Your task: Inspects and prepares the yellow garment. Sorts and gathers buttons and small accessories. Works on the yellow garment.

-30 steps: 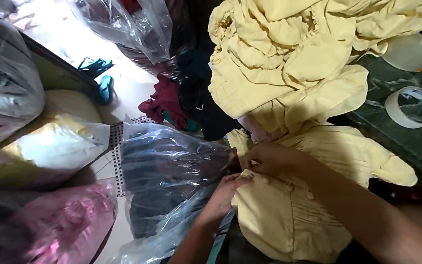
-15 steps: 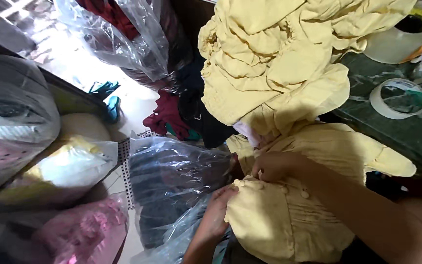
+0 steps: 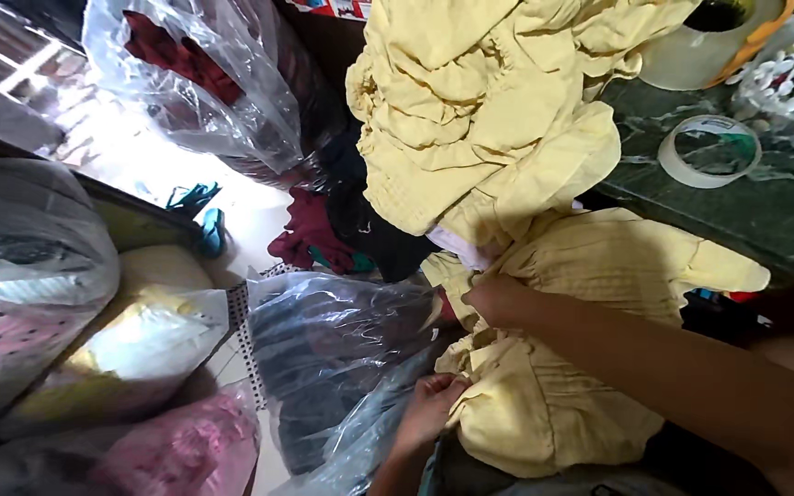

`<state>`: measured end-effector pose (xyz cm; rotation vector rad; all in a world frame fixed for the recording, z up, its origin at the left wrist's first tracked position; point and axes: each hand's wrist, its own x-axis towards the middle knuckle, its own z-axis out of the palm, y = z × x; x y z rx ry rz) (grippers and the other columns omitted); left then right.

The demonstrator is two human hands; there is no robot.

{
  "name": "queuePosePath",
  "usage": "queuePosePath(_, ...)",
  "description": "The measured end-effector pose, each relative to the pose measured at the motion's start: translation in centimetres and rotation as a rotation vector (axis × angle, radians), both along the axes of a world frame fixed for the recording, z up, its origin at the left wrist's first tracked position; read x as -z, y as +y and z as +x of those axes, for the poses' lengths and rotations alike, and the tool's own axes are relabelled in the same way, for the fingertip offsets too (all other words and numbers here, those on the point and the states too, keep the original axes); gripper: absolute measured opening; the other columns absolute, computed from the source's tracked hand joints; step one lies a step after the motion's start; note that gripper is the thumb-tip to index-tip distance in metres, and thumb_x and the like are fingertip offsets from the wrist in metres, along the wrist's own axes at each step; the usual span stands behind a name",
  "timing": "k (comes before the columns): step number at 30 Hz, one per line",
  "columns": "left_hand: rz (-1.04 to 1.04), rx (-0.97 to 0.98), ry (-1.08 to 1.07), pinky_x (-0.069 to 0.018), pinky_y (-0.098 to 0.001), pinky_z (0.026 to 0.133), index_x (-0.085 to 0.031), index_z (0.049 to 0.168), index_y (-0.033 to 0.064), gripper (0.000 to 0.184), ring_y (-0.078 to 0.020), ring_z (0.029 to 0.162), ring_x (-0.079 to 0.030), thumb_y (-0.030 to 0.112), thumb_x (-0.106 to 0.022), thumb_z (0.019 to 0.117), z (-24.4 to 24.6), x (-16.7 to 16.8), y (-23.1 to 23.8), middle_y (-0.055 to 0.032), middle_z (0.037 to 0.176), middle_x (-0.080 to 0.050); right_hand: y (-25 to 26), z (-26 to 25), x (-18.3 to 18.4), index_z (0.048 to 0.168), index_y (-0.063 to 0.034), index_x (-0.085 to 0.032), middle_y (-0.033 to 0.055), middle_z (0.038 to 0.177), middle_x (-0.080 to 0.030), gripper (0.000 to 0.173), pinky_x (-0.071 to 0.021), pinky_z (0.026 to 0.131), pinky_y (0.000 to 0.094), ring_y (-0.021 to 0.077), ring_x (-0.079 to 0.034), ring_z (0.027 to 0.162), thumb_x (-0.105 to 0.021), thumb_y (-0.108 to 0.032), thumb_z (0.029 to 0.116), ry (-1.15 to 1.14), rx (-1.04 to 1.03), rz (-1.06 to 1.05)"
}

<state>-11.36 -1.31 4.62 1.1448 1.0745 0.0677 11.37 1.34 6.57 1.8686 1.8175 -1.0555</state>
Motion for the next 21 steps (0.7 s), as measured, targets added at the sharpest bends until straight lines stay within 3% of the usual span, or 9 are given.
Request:
queuePosePath(4, 0.061, 0.041, -0.014, -0.05, -0.0203, 0.061, -0.071, 0.083, 0.0068, 0.02, -0.0001, 0.061, -0.059, 0.01, -0.06, 0.099, 0.1, 0.0, 0.2, 0.0058, 0.069, -0.064, 0.6, 0.2, -0.1, 0.115, 0.0046, -0.069, 0.0288, 0.12, -0.066, 0.022, -0.0471, 0.091, 0.0716, 0.05, -0.061, 0.116, -0.064, -0.007, 0.096, -0.018, -0.022, -0.041)
queuePosePath(7, 0.101, -0.026, -0.051, -0.0519, -0.0235, 0.065, -0.072, 0.085, 0.0053, 0.017, -0.0031, 0.066, -0.061, 0.01, -0.063, 0.0982, 0.1, 0.3, 0.4, 0.0033, 0.072, -0.066, 1.0, 1.6, -0.2, 0.118, 0.0011, -0.072, 0.0259, 0.118, -0.068, 0.026, -0.0452, 0.098, 0.069, 0.0454, -0.062, 0.117, -0.068, -0.014, 0.0972, 0.227, 0.114, 0.151)
queuePosePath(9, 0.114, -0.12, -0.083, -0.0539, -0.0265, 0.067, -0.071, 0.086, 0.0042, 0.017, -0.0061, 0.068, -0.062, 0.011, -0.063, 0.0985, 0.5, 0.2, 0.8, 0.0007, 0.074, -0.066, 1.3, 2.4, -0.6, 0.116, 0.001, -0.073, 0.023, 0.113, -0.07, 0.027, -0.0468, 0.102, 0.0594, 0.0379, -0.065, 0.111, -0.07, -0.017, 0.0972, 0.447, 0.21, 0.317)
queuePosePath(10, 0.111, -0.162, -0.099, -0.0543, -0.0268, 0.068, -0.071, 0.086, 0.0042, 0.016, -0.0064, 0.069, -0.063, 0.01, -0.062, 0.0989, 0.8, -0.2, 1.1, 0.0004, 0.075, -0.067, 1.4, 2.6, -1.1, 0.115, 0.0018, -0.073, 0.0206, 0.104, -0.071, 0.026, -0.0503, 0.096, 0.0518, 0.0316, -0.066, 0.101, -0.071, -0.017, 0.0969, 0.549, 0.253, 0.369)
queuePosePath(12, 0.068, -0.237, -0.144, -0.0561, -0.0269, 0.068, -0.07, 0.091, 0.0029, 0.016, -0.007, 0.071, -0.065, 0.008, -0.059, 0.1008, 1.4, -1.2, 1.8, -0.0008, 0.078, -0.068, 1.3, 2.6, -2.1, 0.109, 0.0011, -0.071, 0.0062, 0.078, -0.062, 0.021, -0.0491, 0.07, 0.0302, 0.0108, -0.055, 0.07, -0.072, -0.015, 0.0958, 0.753, 0.344, 0.369)
queuePosePath(13, 0.032, -0.27, -0.175, -0.0571, -0.027, 0.068, -0.069, 0.093, 0.0022, 0.016, -0.0076, 0.07, -0.066, 0.008, -0.057, 0.1021, 1.8, -1.7, 2.2, -0.0017, 0.079, -0.069, 1.2, 2.6, -2.3, 0.107, 0.0, -0.071, 0.0009, 0.072, -0.059, 0.018, -0.0484, 0.065, 0.0243, 0.0047, -0.053, 0.064, -0.072, -0.014, 0.0954, 0.831, 0.354, 0.333)
queuePosePath(17, -0.159, -0.38, -0.29, -0.0612, -0.0286, 0.065, -0.068, 0.1, 0.0011, 0.022, -0.0112, 0.07, -0.071, 0.007, -0.047, 0.1052, 2.8, -4.0, 2.8, -0.006, 0.081, -0.073, 0.9, 2.7, -1.2, 0.099, 0.0026, -0.067, -0.005, 0.067, -0.053, 0.018, -0.0408, 0.059, 0.0183, -0.002, -0.045, 0.06, -0.068, -0.015, 0.0946, 0.956, 0.156, 0.301)
queuePosePath(21, -0.267, -0.419, -0.298, -0.0614, -0.0287, 0.064, -0.068, 0.096, 0.0023, 0.024, -0.0124, 0.07, -0.072, 0.008, -0.046, 0.1043, 2.9, -4.8, 2.6, -0.0074, 0.079, -0.073, 0.5, 2.5, -2.1, 0.096, 0.0008, -0.065, -0.0057, 0.069, -0.056, 0.014, -0.0428, 0.059, 0.0157, -0.0037, -0.049, 0.06, -0.072, -0.011, 0.0919, 1.042, 0.194, 0.238)
